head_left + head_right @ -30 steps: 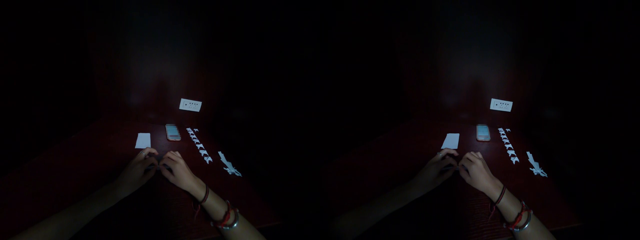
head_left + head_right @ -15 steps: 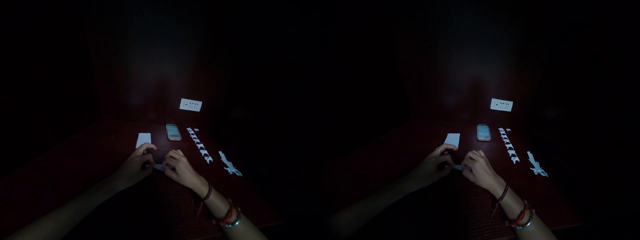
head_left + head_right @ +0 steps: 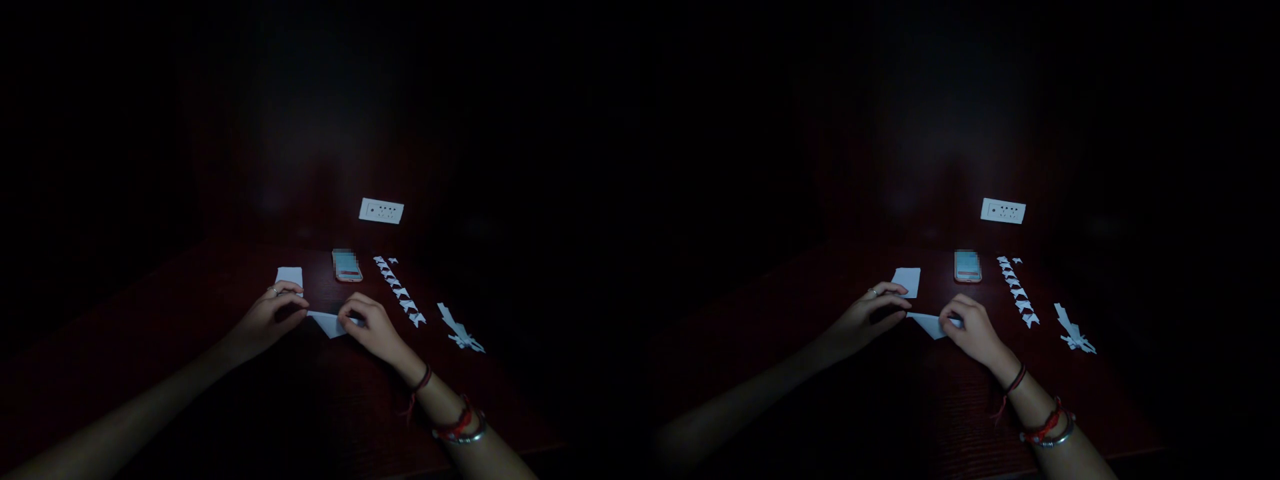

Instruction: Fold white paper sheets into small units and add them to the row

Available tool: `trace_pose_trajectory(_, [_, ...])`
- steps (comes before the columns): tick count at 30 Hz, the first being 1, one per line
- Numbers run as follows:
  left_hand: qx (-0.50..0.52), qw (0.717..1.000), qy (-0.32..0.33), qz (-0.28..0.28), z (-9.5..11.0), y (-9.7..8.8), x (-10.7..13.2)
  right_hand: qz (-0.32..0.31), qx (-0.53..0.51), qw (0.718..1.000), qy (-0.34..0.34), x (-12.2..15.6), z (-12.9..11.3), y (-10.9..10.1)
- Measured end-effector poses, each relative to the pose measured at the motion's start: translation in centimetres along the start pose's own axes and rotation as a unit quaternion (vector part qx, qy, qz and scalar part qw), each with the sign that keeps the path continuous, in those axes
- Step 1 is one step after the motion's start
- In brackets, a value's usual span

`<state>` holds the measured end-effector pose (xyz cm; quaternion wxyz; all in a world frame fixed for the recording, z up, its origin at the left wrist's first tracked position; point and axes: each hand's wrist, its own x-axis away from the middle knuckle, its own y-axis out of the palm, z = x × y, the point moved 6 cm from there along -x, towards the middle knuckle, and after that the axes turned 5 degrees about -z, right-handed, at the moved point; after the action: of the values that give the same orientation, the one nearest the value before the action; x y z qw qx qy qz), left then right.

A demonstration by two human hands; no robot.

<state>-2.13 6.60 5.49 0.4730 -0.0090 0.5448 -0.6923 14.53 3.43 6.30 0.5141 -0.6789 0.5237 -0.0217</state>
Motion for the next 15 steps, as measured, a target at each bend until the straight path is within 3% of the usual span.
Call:
trace_pose_trajectory(5, [-0.001, 1.000, -0.006, 0.006, 1.4, 0.2, 0.1, -0.010, -0.004, 1.000, 0.008, 0.0, 0.0, 0.4])
trace_pose_trajectory(9, [-0.009, 1.000, -0.012, 0.019, 1.9, -0.1, 0.2, -0.006, 0.052, 0.999, 0.005, 0.1, -0.5, 0.4])
trace_pose_trajectory(15, [-0.017, 1.000, 0.012, -0.005, 3.5, 0.4, 0.1, -0.015, 0.064, 0.998, -0.017, 0.0, -1.3, 1.2])
